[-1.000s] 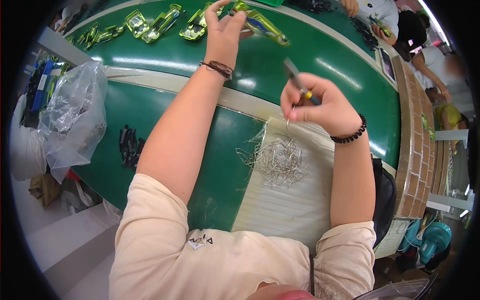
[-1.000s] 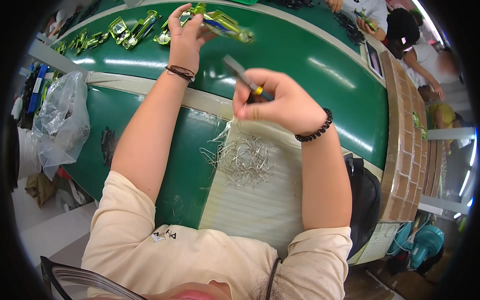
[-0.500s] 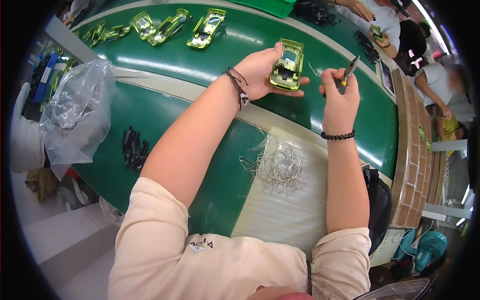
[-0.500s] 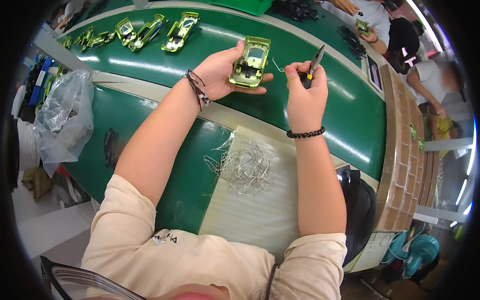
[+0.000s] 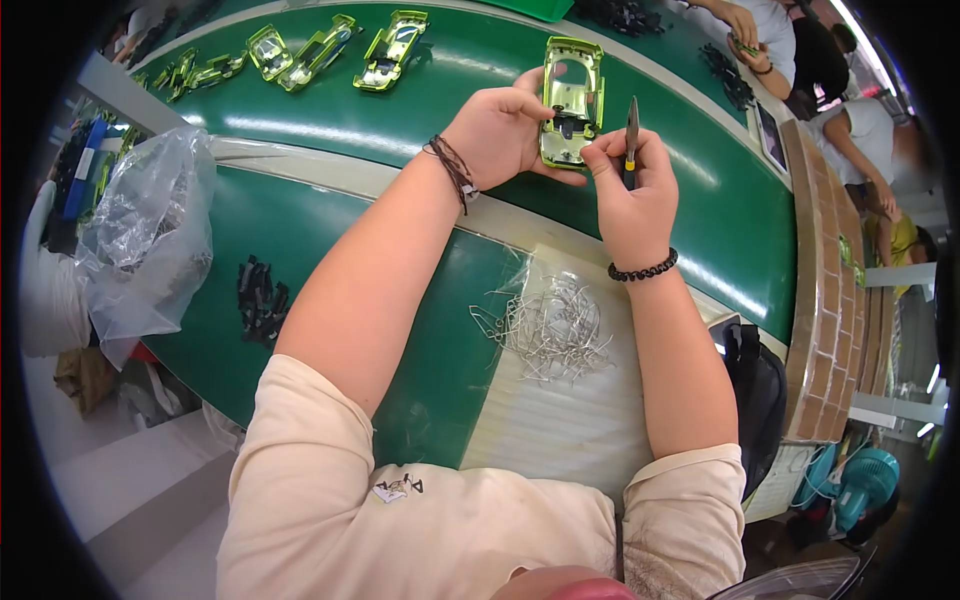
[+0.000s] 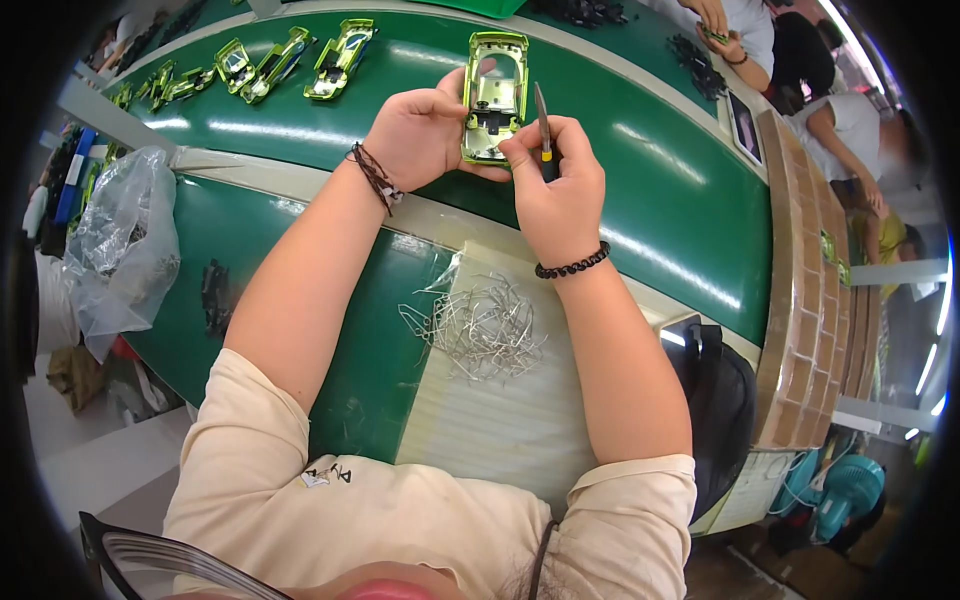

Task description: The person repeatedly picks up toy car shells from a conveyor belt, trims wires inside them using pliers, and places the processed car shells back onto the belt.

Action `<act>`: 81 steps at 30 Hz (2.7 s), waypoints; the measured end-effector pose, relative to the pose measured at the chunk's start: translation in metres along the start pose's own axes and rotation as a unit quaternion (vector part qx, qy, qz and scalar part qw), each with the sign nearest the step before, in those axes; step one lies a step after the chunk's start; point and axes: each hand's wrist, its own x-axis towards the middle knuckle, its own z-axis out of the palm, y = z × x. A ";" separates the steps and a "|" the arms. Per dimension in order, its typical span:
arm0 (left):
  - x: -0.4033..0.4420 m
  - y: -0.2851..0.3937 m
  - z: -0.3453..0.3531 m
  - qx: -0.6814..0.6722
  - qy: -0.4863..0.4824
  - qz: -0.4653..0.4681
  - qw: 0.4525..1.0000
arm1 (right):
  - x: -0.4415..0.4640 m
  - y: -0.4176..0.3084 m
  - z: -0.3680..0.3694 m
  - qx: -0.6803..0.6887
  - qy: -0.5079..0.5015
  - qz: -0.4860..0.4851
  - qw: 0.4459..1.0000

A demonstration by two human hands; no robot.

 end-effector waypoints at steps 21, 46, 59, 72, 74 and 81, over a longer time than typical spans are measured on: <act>-0.001 0.000 0.005 0.052 0.017 0.012 0.998 | -0.002 0.003 0.000 0.001 -0.016 -0.039 0.999; 0.001 -0.008 0.010 0.215 0.071 -0.003 0.974 | 0.003 0.002 -0.005 -0.164 -0.085 -0.093 0.978; 0.003 -0.013 0.018 0.283 0.045 0.011 0.958 | 0.005 0.002 -0.005 -0.269 0.007 -0.120 0.955; 0.018 -0.017 -0.005 0.342 0.133 0.151 0.918 | -0.002 0.002 -0.006 -0.306 -0.148 0.093 0.936; 0.017 -0.018 -0.003 0.345 0.143 0.153 0.915 | -0.002 -0.002 -0.005 -0.320 -0.155 0.117 0.927; 0.018 -0.019 -0.017 0.405 0.113 0.087 0.903 | -0.001 0.001 -0.009 -0.356 -0.179 0.124 0.909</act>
